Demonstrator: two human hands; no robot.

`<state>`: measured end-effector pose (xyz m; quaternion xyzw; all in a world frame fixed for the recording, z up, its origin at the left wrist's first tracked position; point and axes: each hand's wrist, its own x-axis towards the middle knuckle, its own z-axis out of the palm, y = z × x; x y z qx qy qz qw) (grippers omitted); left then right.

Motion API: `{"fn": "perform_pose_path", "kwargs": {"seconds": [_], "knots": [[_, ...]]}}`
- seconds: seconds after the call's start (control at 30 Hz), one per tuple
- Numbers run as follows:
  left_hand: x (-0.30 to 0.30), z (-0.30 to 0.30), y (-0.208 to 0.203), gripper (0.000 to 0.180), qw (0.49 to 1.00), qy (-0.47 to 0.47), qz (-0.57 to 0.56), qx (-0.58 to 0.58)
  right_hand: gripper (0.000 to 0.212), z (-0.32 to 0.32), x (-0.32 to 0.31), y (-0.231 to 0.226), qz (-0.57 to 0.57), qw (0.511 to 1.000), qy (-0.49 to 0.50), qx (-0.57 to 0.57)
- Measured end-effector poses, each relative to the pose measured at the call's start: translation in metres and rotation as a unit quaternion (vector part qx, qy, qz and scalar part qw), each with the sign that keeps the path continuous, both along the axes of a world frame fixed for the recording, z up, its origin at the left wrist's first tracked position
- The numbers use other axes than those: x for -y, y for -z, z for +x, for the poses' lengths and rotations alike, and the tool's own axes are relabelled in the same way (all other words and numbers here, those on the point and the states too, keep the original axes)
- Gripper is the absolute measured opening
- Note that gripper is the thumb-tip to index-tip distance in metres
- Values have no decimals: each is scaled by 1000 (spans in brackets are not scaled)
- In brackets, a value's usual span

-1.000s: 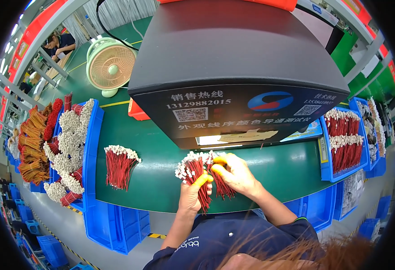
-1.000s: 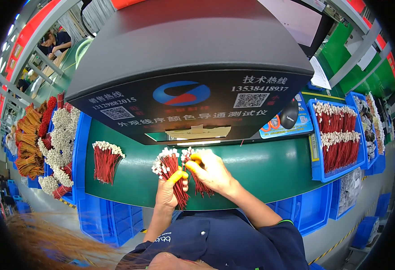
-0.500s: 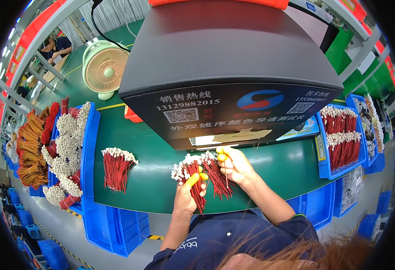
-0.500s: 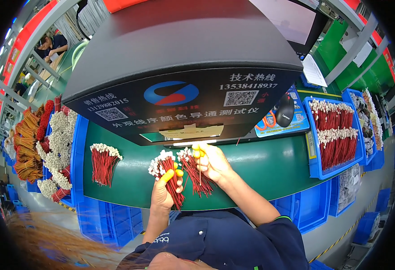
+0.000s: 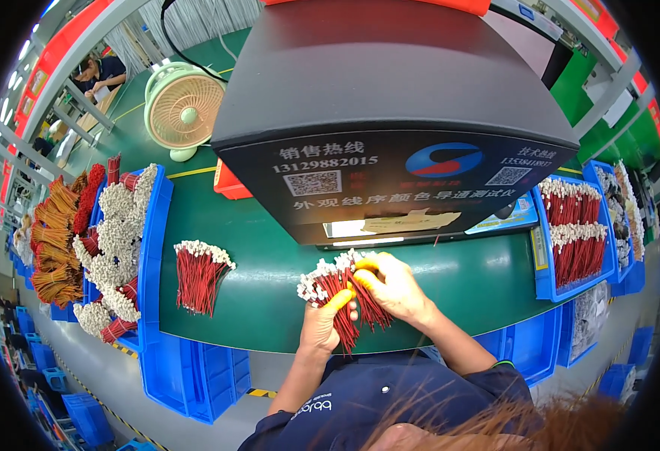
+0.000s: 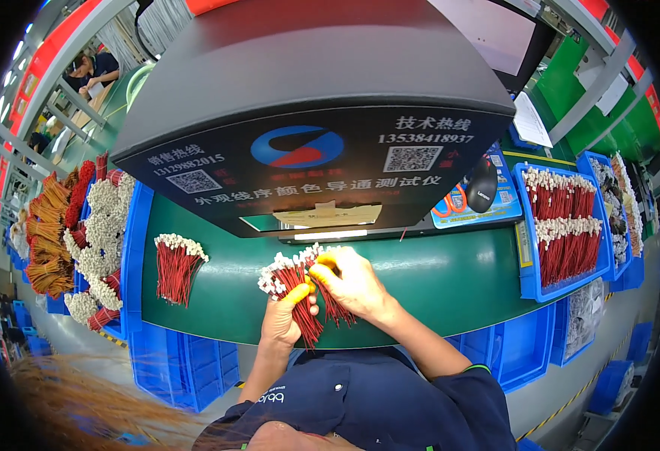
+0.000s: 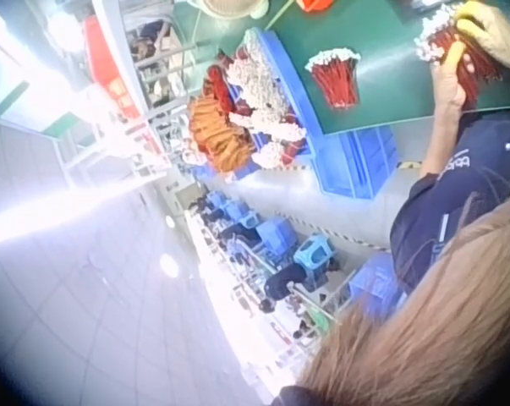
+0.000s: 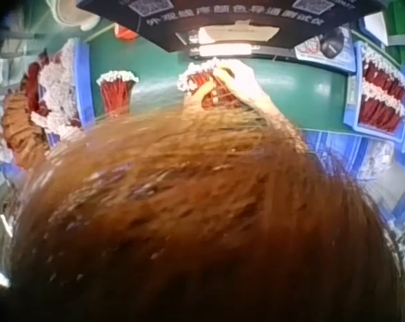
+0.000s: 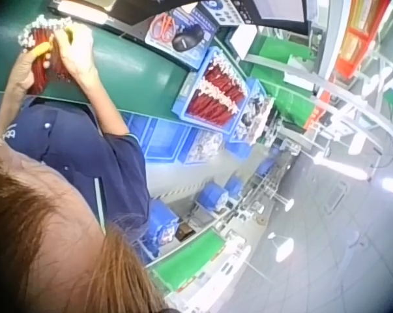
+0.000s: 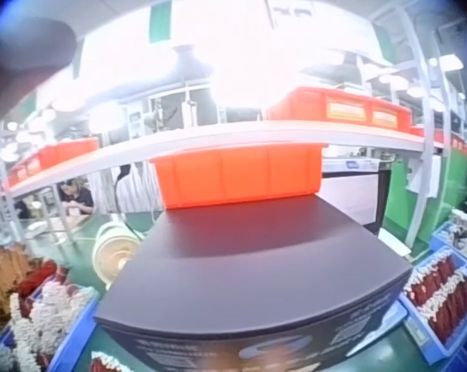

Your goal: Testing wiring harnesses for color sequence and conduction using a specialized testing device on a production line.

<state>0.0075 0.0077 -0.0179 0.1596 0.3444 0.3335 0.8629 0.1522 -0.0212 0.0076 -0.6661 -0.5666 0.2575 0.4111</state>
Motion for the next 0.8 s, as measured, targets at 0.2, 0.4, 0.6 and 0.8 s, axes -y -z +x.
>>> {"fn": "perform_pose_path", "kwargs": {"seconds": [0.2,0.4,0.6,0.8], "knots": [[5,9,8,20,999,-26,36,-19,18,-17,7,0,-19,963,-18,-269],[3,9,0,22,1000,-30,-9,-4,27,-2,-4,10,-70,857,69,-505],[2,9,-6,21,998,-14,16,-65,24,14,-12,16,-128,728,103,-665],[0,9,3,19,999,-27,29,-15,14,-8,-4,-3,-108,904,-48,-410]]}}
